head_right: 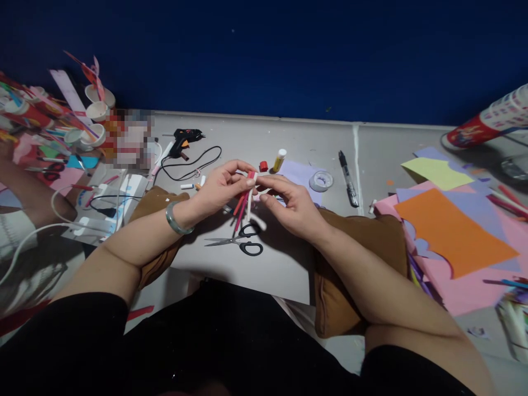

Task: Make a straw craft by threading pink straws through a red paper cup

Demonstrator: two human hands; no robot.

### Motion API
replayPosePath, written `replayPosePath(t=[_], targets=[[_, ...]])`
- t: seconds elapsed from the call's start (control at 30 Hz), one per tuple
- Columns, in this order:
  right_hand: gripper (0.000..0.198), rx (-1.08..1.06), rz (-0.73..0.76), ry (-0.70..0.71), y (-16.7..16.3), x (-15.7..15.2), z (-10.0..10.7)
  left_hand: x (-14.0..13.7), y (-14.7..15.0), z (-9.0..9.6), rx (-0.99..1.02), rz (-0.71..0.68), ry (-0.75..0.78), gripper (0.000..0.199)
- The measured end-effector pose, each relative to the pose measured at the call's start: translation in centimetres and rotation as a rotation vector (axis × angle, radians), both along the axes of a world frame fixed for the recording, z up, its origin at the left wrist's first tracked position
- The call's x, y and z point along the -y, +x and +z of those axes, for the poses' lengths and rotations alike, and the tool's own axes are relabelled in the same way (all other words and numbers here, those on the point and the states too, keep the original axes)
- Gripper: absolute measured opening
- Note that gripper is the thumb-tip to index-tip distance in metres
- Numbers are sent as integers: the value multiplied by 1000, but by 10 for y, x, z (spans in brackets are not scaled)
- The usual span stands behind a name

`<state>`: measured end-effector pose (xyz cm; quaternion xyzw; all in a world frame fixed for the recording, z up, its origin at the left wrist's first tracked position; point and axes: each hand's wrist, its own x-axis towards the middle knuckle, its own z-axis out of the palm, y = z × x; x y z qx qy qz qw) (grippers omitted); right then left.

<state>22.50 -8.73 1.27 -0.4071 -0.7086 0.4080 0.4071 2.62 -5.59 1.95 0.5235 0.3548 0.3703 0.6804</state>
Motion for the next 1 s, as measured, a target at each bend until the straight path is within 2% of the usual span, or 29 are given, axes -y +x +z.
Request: replayPosePath(t=[0.23, 0.37, 0.7, 0.83, 1.0], targets=[[48, -40, 50, -68, 0, 4, -6, -1, 1, 1, -58, 89, 30, 36], [56, 7, 94, -50, 0, 6, -7, -2, 1, -2, -82, 145, 65, 31], [74, 266, 103, 224, -1, 8, -18, 0, 3, 1, -61, 129, 72, 39], [81, 365, 120, 333, 1, 6, -26, 2, 3, 0, -82, 109, 108, 29], [93, 526, 131, 536, -2, 4, -35, 3, 4, -3, -33, 70, 131, 19]])
